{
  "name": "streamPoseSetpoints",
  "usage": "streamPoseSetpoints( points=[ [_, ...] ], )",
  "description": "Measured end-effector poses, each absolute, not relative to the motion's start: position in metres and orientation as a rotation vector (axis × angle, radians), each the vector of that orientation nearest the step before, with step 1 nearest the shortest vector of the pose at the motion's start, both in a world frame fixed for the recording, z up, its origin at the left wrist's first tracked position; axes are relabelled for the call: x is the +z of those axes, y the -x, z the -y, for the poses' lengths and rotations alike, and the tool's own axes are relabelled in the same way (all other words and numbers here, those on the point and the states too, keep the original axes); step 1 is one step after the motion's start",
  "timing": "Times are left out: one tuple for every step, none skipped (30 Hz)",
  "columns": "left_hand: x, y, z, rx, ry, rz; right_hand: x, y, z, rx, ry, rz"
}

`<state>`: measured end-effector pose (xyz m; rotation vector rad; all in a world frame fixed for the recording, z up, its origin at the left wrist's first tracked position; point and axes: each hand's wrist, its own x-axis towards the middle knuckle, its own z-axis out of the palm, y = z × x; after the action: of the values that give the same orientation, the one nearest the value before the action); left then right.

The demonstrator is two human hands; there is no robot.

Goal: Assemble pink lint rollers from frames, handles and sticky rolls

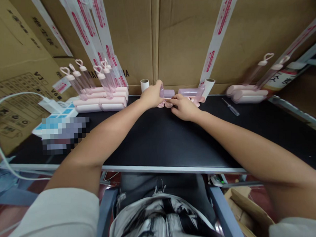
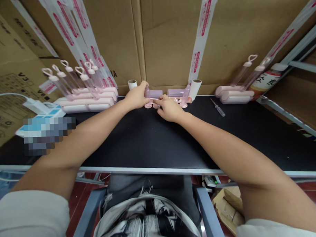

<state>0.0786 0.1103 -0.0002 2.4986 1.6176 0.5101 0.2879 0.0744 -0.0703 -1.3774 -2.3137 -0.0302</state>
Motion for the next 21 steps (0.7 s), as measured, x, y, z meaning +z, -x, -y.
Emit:
streamPoseSetpoints(
  points=[
    [-0.001,-0.078,-0.110,0.517,-2.493,-1.620,-0.069,-0.288,-0.074,-0.037,1.383,2.291],
    [-0.001,-0.078,-0.109,0.528,-2.485,-1.624,-0.068,-0.288,-0.073,-0.051,1.406,2.258],
    [-0.001,-0.077,-0.109,0.537,-2.478,-1.627,-0.066,-0.288,-0.071,-0.069,1.445,2.215],
    [-0.002,-0.076,-0.110,0.545,-2.473,-1.626,-0.064,-0.288,-0.070,-0.089,1.495,2.167],
    [-0.002,-0.075,-0.110,0.551,-2.472,-1.620,-0.063,-0.288,-0.068,-0.104,1.544,2.122],
    [-0.003,-0.075,-0.110,0.554,-2.471,-1.612,-0.062,-0.287,-0.066,-0.110,1.586,2.087],
    [-0.003,-0.074,-0.111,0.555,-2.471,-1.602,-0.061,-0.287,-0.064,-0.104,1.613,2.062],
    [-0.004,-0.073,-0.112,0.556,-2.470,-1.594,-0.061,-0.286,-0.063,-0.090,1.625,2.047],
    [-0.004,-0.073,-0.112,0.559,-2.469,-1.586,-0.061,-0.285,-0.062,-0.072,1.625,2.038],
    [-0.004,-0.072,-0.113,0.566,-2.468,-1.580,-0.061,-0.283,-0.062,-0.057,1.619,2.032],
    [-0.004,-0.072,-0.113,0.574,-2.466,-1.576,-0.061,-0.282,-0.063,-0.046,1.614,2.029],
    [-0.004,-0.071,-0.114,0.583,-2.465,-1.570,-0.061,-0.281,-0.064,-0.043,1.614,2.031],
    [-0.004,-0.070,-0.114,0.590,-2.463,-1.565,-0.061,-0.280,-0.065,-0.044,1.619,2.038],
    [-0.004,-0.070,-0.114,0.592,-2.458,-1.563,-0.060,-0.279,-0.066,-0.044,1.629,2.051],
    [-0.005,-0.069,-0.114,0.591,-2.451,-1.563,-0.060,-0.279,-0.066,-0.041,1.640,2.065],
    [-0.006,-0.069,-0.114,0.590,-2.443,-1.563,-0.060,-0.278,-0.067,-0.035,1.651,2.077],
    [-0.007,-0.069,-0.113,0.586,-2.433,-1.561,-0.059,-0.278,-0.067,-0.027,1.659,2.086],
    [-0.008,-0.069,-0.112,0.587,-2.424,-1.556,-0.059,-0.278,-0.066,-0.019,1.663,2.088],
    [-0.009,-0.069,-0.110,0.594,-2.416,-1.555,-0.058,-0.279,-0.065,-0.013,1.663,2.086],
    [-0.009,-0.069,-0.107,0.608,-2.412,-1.559,-0.057,-0.279,-0.064,-0.011,1.658,2.080],
    [-0.008,-0.068,-0.104,0.635,-2.416,-1.570,-0.056,-0.280,-0.062,-0.012,1.648,2.074]
  ],
)
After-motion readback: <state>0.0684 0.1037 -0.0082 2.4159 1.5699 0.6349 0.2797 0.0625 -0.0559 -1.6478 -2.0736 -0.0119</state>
